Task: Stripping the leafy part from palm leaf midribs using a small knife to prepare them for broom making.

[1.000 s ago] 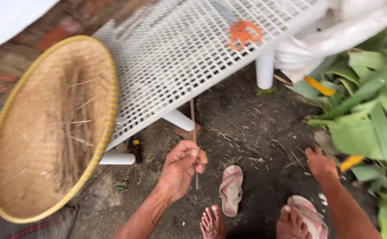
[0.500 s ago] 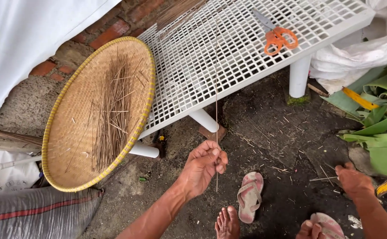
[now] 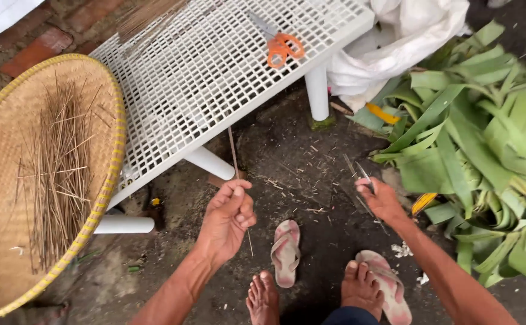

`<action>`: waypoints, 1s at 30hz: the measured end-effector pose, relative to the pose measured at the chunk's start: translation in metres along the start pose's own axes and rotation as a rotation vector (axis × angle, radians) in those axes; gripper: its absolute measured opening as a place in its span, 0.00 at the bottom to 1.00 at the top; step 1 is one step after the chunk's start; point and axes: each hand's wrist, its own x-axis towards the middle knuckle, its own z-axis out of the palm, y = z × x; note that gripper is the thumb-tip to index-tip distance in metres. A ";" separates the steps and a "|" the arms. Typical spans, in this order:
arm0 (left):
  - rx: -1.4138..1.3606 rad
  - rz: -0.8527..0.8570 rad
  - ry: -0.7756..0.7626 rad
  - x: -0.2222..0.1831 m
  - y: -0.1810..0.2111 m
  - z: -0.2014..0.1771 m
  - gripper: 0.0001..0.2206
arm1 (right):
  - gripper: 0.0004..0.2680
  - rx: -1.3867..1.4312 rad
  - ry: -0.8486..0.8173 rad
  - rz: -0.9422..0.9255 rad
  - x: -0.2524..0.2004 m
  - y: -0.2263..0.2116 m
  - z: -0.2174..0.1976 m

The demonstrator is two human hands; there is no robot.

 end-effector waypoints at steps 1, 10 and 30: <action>-0.012 0.011 -0.011 0.000 -0.003 0.008 0.05 | 0.08 -0.013 0.009 -0.011 -0.012 -0.054 -0.011; 0.113 -0.097 -0.099 -0.002 -0.020 0.042 0.05 | 0.10 0.856 -0.241 0.156 -0.081 -0.360 -0.091; 0.475 0.498 0.512 -0.046 0.246 -0.177 0.15 | 0.14 0.341 -0.250 0.203 -0.064 -0.402 -0.067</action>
